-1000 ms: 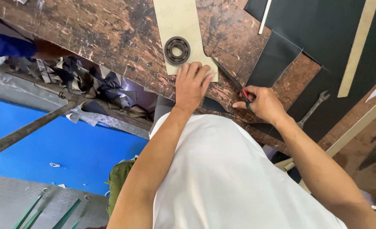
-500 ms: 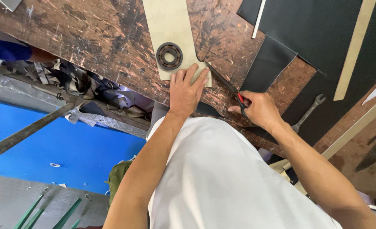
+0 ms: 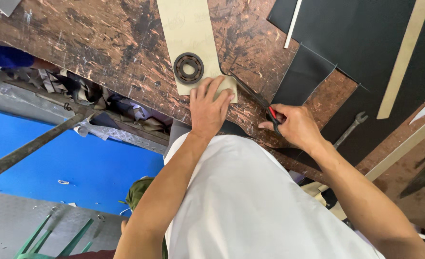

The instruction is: The person cuts black leather sheeting on a workbench, following the outline of paper templates held in place by hand and a metal weight. They cut around several template shapes one at a time with scissors, repositioning the leather and setting finished cut pieces aside as they work.

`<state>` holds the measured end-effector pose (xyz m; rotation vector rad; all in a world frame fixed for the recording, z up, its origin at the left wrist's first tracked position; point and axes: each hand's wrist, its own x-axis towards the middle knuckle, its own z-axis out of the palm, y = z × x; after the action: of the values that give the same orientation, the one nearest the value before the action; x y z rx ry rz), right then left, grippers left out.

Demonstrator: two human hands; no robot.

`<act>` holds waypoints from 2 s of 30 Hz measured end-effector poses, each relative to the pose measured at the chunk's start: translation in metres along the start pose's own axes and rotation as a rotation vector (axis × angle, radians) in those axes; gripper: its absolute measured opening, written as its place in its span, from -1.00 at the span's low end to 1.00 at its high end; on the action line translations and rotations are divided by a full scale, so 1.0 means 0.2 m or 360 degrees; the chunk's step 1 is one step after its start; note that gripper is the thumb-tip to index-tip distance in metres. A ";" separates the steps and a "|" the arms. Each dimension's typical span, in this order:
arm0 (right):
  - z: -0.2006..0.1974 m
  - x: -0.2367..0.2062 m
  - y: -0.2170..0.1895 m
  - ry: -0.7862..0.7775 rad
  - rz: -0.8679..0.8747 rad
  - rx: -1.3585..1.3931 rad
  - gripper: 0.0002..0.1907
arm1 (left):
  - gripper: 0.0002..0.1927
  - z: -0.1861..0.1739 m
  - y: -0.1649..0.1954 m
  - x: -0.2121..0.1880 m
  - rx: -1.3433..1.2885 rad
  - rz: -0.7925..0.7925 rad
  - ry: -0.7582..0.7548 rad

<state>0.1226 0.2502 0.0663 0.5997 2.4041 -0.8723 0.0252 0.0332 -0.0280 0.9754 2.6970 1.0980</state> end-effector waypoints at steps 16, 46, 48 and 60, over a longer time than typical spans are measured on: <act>0.01 0.07 0.01 -0.0018 0.0082 -0.0193 -0.52 | -0.62 0.07 -0.04 0.03 0.0218 0.0144 -0.0045; -0.20 0.28 0.21 -0.0566 0.0196 -0.0183 -0.25 | -0.56 0.04 -0.10 0.01 0.0230 0.0139 -0.0072; -0.21 0.28 0.19 -0.0597 0.0237 -0.0193 -0.27 | -0.56 0.04 -0.10 0.01 0.0222 0.0133 -0.0076; -0.22 0.31 0.20 -0.0633 0.0208 -0.0214 -0.23 | -0.54 0.04 -0.11 -0.01 0.0229 0.0133 -0.0104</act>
<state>0.0825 0.3210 0.0401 0.4739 2.0211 -0.6934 0.0164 0.0247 -0.0485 1.1337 2.7364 0.8770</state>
